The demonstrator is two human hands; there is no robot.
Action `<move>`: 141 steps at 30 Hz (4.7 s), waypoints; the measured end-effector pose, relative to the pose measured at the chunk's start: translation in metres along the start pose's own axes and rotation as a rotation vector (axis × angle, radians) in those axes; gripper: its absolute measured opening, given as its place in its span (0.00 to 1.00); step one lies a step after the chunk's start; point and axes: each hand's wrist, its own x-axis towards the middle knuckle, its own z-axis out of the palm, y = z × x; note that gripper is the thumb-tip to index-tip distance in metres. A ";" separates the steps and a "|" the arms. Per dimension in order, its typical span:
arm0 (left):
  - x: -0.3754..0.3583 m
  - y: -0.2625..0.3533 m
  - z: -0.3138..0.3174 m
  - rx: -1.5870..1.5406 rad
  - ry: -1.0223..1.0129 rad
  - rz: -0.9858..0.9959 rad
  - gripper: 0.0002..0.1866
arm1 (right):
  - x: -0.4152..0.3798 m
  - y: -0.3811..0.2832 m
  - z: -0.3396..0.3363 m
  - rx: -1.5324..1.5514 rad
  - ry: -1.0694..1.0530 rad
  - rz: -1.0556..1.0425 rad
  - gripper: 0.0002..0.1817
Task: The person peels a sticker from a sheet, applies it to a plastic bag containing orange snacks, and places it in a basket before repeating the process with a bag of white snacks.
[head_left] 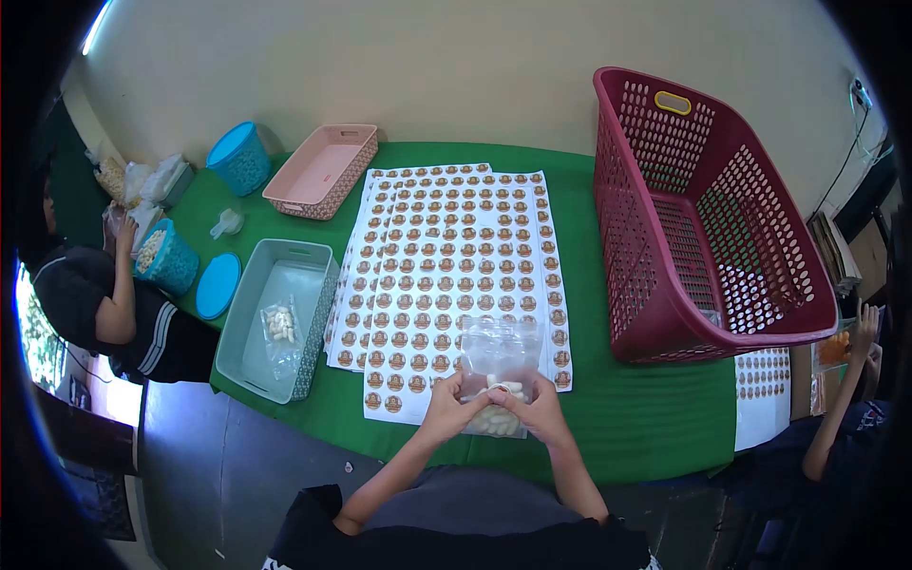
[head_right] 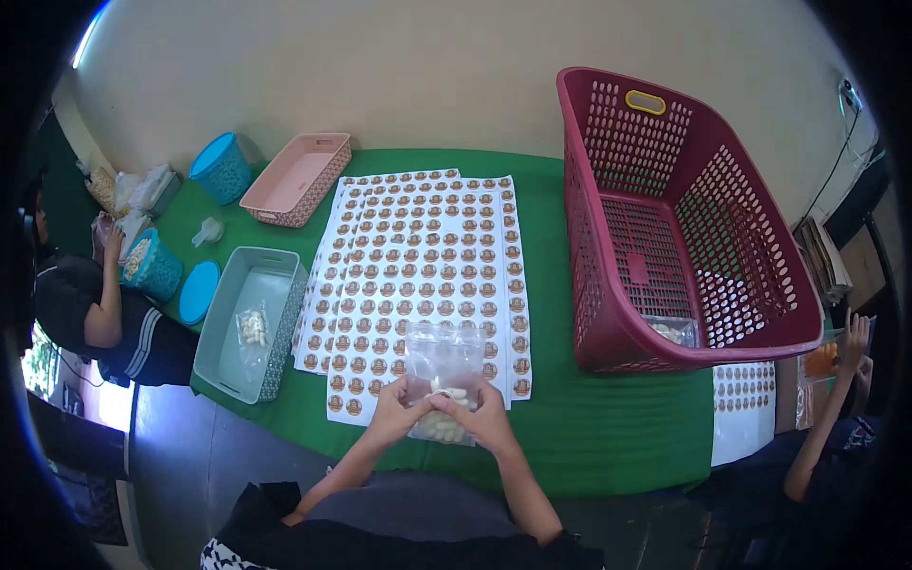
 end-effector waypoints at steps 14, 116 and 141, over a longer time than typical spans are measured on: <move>0.002 -0.008 -0.003 -0.030 -0.023 0.051 0.13 | -0.003 0.007 0.003 0.064 -0.004 0.272 0.10; -0.048 -0.058 -0.123 1.032 0.421 -0.032 0.11 | 0.013 0.099 0.087 -0.782 -0.516 -0.593 0.11; -0.050 -0.065 -0.122 0.622 0.550 0.063 0.06 | 0.009 0.102 0.092 -0.991 -0.563 -0.689 0.23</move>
